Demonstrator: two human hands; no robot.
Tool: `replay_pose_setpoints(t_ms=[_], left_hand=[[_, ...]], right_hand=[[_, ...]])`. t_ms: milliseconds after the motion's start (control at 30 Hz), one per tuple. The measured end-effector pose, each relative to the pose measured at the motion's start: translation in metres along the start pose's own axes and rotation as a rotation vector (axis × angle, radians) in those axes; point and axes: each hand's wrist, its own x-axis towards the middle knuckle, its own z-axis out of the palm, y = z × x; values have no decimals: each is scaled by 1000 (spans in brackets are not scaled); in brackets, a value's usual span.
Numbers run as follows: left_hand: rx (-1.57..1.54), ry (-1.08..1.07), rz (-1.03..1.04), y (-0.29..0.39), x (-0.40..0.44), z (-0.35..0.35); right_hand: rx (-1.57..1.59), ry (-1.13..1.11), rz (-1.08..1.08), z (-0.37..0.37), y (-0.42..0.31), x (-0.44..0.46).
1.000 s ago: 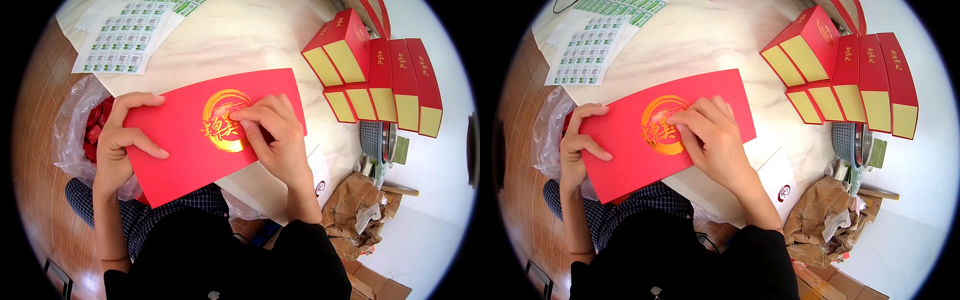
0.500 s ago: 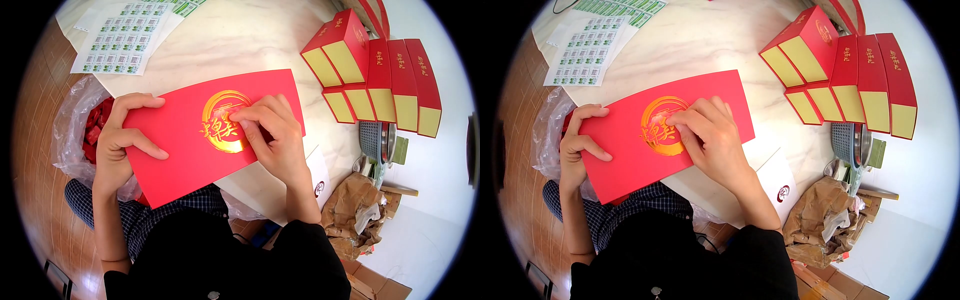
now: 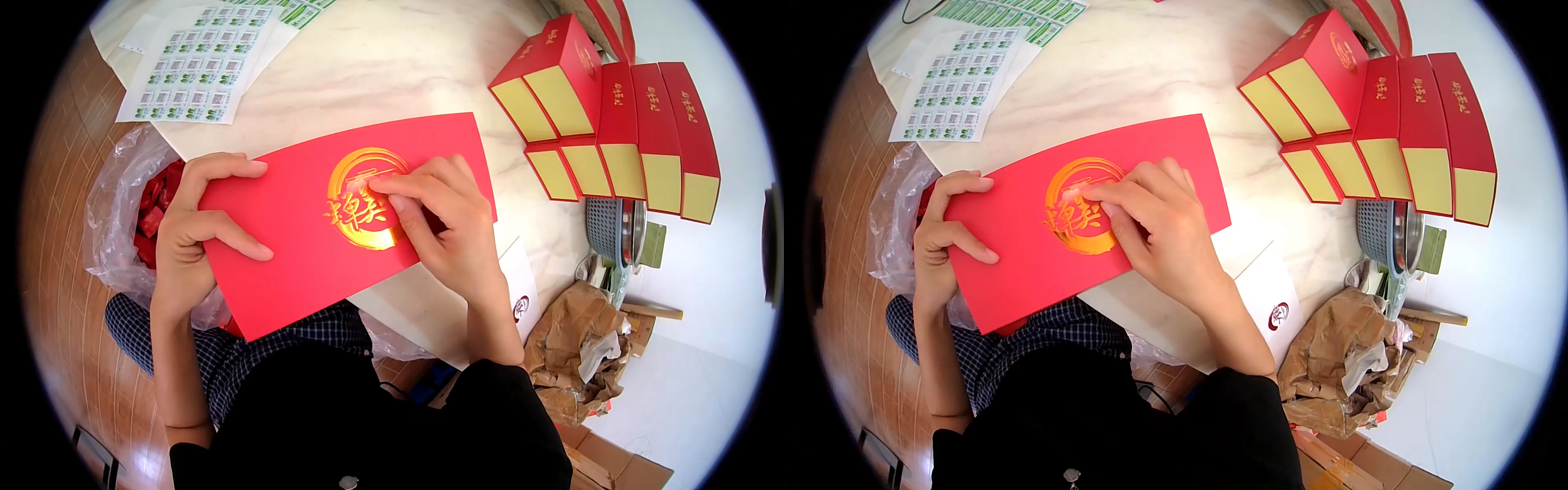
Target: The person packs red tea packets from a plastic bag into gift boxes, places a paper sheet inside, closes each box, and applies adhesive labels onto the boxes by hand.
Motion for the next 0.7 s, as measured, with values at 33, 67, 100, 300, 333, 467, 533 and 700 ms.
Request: replay_pose_setpoints(t_ms=[33,67,100,300,333,467,533,700], left_hand=[[-4,4,-9,0,0,0],[-4,3,-9,0,0,0],[-3,0,-8,0,0,0],[-6,0,0,-1,0,0],[-13,-1,1,-1,0,0],[-38,1,27,-1,1,0],[-119,21,-109,2,1,0],[5,26,-63,8,12,-4]], right_hand=[[-9,5,-4,0,0,0],[-9,5,-3,0,0,0],[-3,4,-10,0,2,0],[128,-43,41,-10,0,-1],[185,-61,63,-13,1,-2],[450,96,239,-25,0,-8],[364,289,189,-33,8,-7],[386,665,175,-65,25,-6]])
